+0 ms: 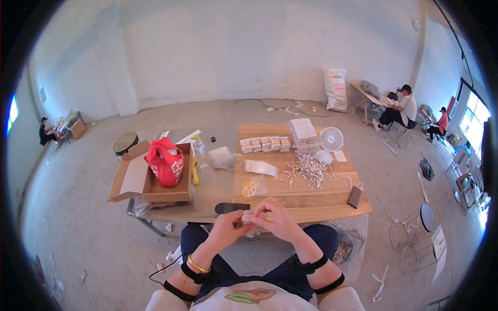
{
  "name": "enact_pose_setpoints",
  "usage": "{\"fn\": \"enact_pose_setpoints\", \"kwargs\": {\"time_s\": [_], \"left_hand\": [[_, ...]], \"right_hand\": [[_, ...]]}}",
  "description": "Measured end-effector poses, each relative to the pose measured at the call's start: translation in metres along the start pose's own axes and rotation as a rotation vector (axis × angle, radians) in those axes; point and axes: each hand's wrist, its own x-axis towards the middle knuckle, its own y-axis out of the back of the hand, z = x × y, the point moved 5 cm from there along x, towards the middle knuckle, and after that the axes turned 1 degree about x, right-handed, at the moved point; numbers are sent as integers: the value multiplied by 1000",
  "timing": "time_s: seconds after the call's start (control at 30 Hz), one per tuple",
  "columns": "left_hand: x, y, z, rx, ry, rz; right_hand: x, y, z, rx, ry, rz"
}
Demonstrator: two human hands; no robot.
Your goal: Packaging small cotton-tipped hygiene swabs into plastic bags at a work table.
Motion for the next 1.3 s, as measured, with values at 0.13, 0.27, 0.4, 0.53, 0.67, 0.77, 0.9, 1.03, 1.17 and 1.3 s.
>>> {"fn": "enact_pose_setpoints", "kwargs": {"time_s": [0.13,0.27,0.4,0.53,0.67,0.77,0.9,1.03,1.17,1.3], "left_hand": [[0,0,6,261,43,-58],[2,1,12,238,-20,-76],[7,3,-4,285,148,-134],[16,-11,-18,-49,182,-46],[25,-24,-25,-154,183,13],[31,-28,-18,-220,190,-8],[39,-23,-30,-287,187,5],[46,-22,-49,-260,186,18],[52,-21,-54,-207,187,61],[57,-20,-64,-182,147,84]], "right_hand": [[-3,3,-13,-170,111,-43],[-4,21,-17,-319,58,-99],[-7,37,4,-251,-50,-47],[-16,24,18,251,-232,126],[-20,12,61,431,-299,189],[-23,17,73,393,-389,280],[-20,17,82,443,-364,316],[-17,18,88,482,-363,345],[-15,21,94,508,-379,351],[-14,21,113,480,-371,363]]}}
